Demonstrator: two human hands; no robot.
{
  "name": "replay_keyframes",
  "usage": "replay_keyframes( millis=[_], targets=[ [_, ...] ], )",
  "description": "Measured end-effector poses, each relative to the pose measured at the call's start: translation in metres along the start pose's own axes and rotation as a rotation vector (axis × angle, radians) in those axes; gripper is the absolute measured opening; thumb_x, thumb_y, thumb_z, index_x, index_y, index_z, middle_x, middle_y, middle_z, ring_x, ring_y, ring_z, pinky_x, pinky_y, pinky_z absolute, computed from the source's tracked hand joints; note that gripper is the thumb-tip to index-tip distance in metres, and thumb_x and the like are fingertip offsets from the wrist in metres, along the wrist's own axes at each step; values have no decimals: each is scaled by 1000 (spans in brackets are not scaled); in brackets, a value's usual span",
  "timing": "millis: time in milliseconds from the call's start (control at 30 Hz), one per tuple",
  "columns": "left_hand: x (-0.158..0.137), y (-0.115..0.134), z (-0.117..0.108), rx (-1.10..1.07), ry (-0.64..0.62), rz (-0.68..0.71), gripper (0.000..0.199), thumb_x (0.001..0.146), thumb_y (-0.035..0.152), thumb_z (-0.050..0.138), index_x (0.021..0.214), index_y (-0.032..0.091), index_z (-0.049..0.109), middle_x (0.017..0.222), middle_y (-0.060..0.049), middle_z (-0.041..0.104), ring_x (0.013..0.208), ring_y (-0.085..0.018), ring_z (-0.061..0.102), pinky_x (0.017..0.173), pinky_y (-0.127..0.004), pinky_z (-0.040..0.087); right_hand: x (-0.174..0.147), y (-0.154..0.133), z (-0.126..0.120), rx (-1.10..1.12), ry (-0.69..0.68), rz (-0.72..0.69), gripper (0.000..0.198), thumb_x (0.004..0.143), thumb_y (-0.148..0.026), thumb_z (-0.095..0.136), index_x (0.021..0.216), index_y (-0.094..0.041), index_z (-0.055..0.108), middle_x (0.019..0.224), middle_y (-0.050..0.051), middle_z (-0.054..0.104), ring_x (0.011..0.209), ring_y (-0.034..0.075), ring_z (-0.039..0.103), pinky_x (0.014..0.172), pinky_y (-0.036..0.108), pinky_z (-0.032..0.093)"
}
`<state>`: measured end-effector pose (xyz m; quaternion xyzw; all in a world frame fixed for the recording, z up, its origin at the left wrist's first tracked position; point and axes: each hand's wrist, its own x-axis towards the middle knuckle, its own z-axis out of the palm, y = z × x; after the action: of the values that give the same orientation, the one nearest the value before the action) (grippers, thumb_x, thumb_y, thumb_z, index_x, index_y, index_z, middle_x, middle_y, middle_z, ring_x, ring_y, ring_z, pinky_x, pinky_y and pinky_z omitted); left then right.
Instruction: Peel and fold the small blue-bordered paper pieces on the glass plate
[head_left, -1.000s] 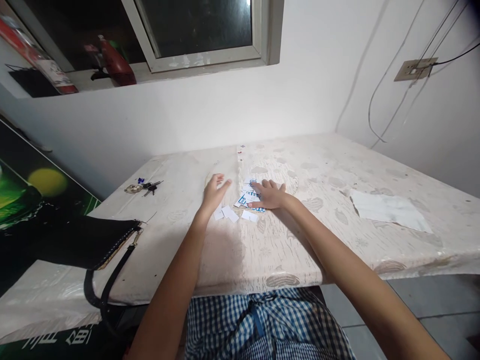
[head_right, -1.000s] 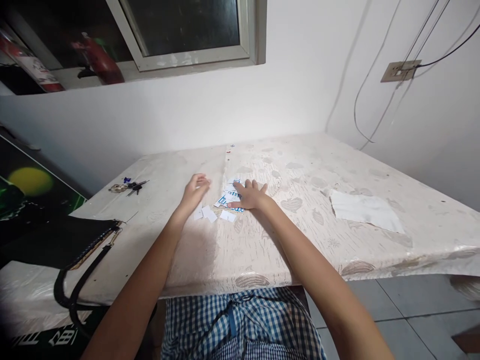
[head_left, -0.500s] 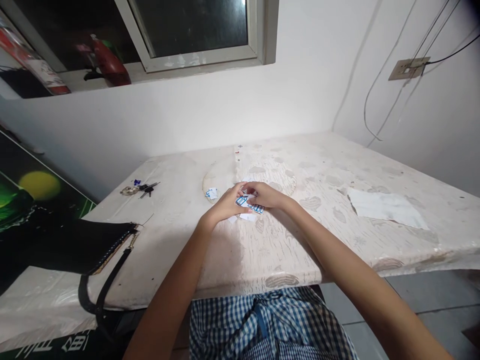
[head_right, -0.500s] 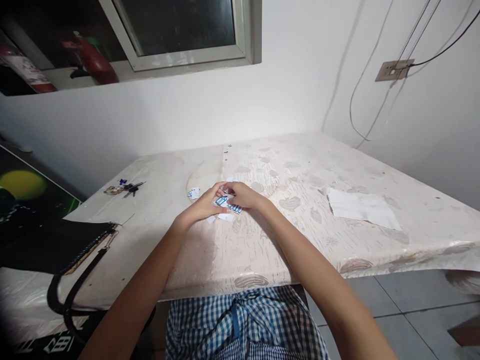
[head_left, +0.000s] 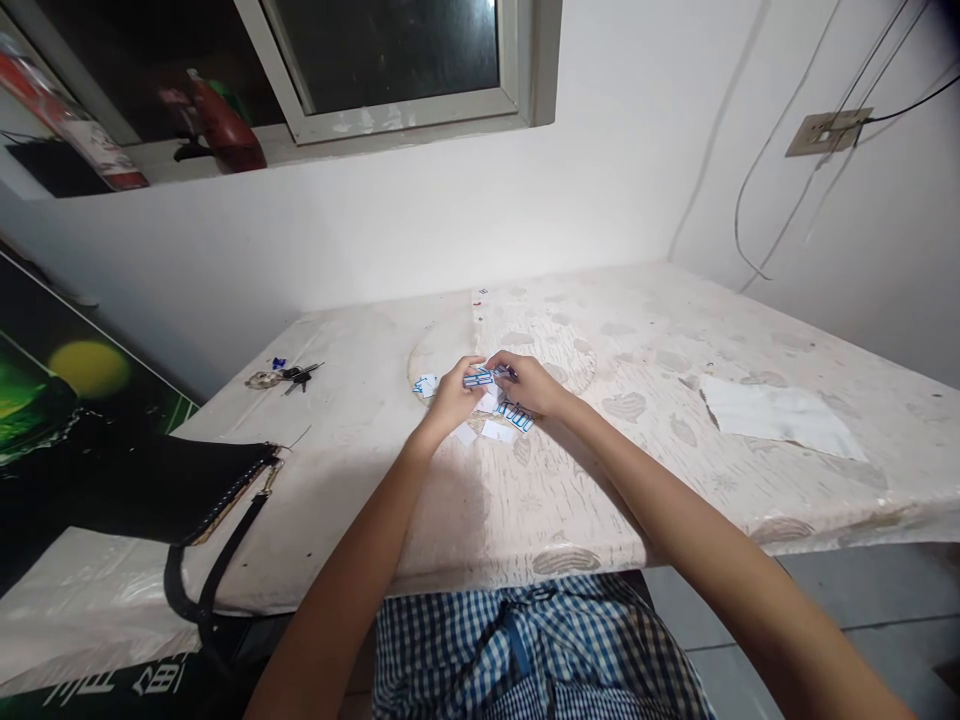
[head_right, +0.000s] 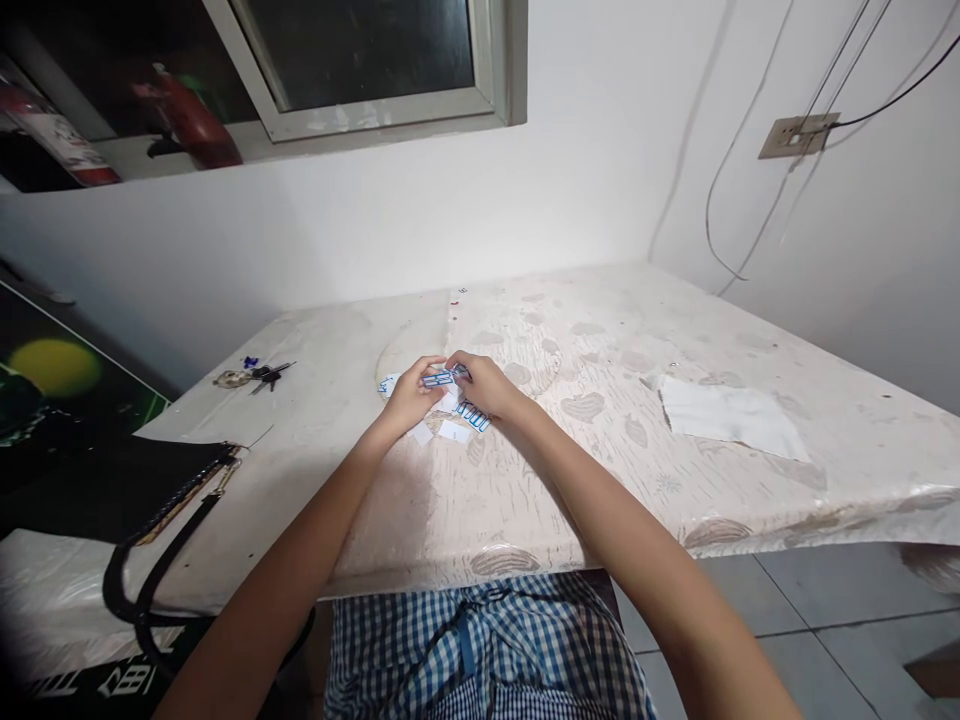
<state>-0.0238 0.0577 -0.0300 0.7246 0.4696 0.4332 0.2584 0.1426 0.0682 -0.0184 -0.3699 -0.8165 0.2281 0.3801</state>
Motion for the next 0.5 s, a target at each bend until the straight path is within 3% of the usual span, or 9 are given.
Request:
replay_keyframes(
  millis=[133, 267, 367, 433, 500],
  targets=[
    [4, 5, -3, -142, 182, -62, 35, 68, 14, 56, 103, 18, 54, 89, -4, 56, 82, -16, 58, 65, -27, 49, 4, 2, -2, 93, 198, 9, 33, 70, -11, 42, 100, -17, 56, 89, 4, 59, 80, 15, 54, 77, 30, 41],
    [7, 8, -8, -278, 297, -114, 41, 67, 16, 57, 107, 18, 47, 89, -4, 56, 74, -14, 60, 68, -31, 51, 9, 7, -5, 321, 355, 135, 35, 70, -15, 46, 104, -19, 52, 95, 6, 55, 83, 16, 55, 78, 33, 44],
    [8, 8, -10, -259, 310, -111, 44, 66, 15, 57, 108, 20, 45, 100, -7, 57, 82, -15, 61, 78, -34, 48, 10, 13, -6, 383, 365, 260, 41, 71, -20, 49, 111, -21, 48, 105, 8, 51, 85, 17, 55, 76, 35, 46],
    [9, 7, -14, -220, 292, -101, 41, 66, 16, 57, 106, 20, 47, 108, -9, 56, 95, -18, 59, 85, -35, 46, 8, 14, -8, 260, 331, 277, 39, 72, -21, 50, 111, -21, 49, 112, 10, 48, 95, 19, 53, 83, 37, 44],
    [10, 4, -21, -156, 271, -137, 38, 66, 19, 59, 103, 20, 50, 114, -10, 55, 106, -21, 54, 87, -35, 44, 4, 13, -13, 111, 207, 250, 37, 74, -25, 51, 111, -20, 51, 118, 11, 46, 105, 22, 49, 91, 38, 40]
  ],
)
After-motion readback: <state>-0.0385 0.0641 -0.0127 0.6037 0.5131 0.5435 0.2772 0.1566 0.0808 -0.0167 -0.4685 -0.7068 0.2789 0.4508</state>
